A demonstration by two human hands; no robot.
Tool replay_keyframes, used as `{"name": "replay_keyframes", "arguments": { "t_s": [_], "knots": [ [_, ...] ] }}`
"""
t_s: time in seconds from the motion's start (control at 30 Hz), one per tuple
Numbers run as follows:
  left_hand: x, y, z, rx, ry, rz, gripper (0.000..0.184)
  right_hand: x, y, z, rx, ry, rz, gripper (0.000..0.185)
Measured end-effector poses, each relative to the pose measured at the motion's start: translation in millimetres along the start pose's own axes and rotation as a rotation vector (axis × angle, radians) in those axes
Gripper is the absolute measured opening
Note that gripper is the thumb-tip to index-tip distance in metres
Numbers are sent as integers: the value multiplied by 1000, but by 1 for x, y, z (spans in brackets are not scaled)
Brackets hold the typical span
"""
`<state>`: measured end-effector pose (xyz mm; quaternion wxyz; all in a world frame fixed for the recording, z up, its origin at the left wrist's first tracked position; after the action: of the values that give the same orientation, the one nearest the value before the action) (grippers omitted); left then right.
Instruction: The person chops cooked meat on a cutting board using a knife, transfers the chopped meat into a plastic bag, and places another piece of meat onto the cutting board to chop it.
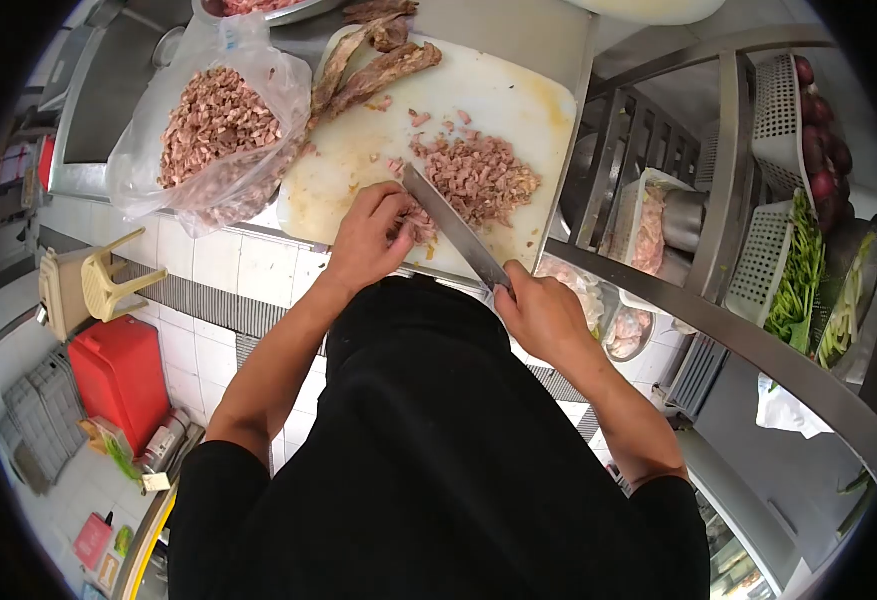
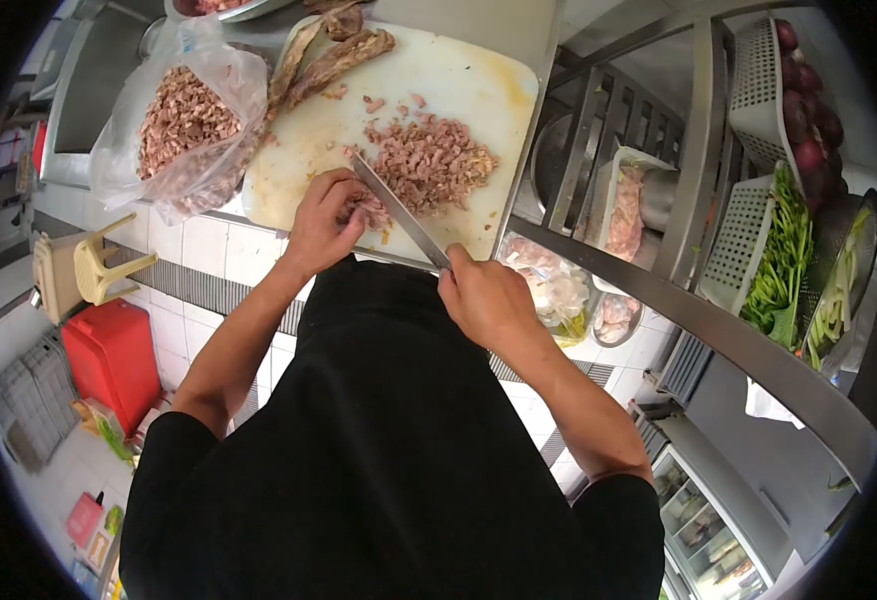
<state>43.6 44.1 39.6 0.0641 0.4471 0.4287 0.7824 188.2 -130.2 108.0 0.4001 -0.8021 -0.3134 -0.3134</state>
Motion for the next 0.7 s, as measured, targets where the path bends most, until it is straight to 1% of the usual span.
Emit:
{"name": "replay_keyframes", "arguments": {
  "t_s": [0.13, 0.2, 0.23, 0.3, 0.37, 0.43, 0.5, 0.6, 0.7],
  "knots": [
    [-15, -9, -3, 10, 18, 34, 24, -33, -1, 25, 11, -9, -6, 21],
    [-15, -10, -2, 22, 45, 74, 22, -38, -9, 56, 34, 87, -5, 20],
    [-15, -10, -1, 35, 42, 80, 21, -38, -14, 69, 38, 87, -2, 20],
    [-14, -6, -2, 37, 33, 81, 20, -31, -24, 83, 119, 133, 11, 19],
    [-3, -1, -2, 20, 66, -23, 18, -22, -21, 75, 115, 130, 10, 22],
    [-1, -1, -4, 9, 64, -12, 18, -9, -17, 49, 106, 113, 9, 25],
    [-2, -3, -7, 8, 65, -1, 17, -1, -13, 16, 58, -18, 39, 25],
    [-13, -6, -9, -16, 0, 37, 18, -36, 0, 17, 10, -22, 9, 26],
    [-13, -9, -9, -26, 23, 109, 18, -50, -13, 64, 74, 97, 9, 25]
  ]
}}
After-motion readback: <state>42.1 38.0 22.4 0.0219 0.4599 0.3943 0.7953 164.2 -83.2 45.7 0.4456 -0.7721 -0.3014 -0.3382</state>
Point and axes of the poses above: each hand's wrist, its own z-axis towards the middle knuckle, its own x-axis out of the back of the hand, y = z × x, the point moved 7 cm from there along z, towards the middle knuckle, and after that the axes turned 2 degrees about x, right-handed, at the moved point
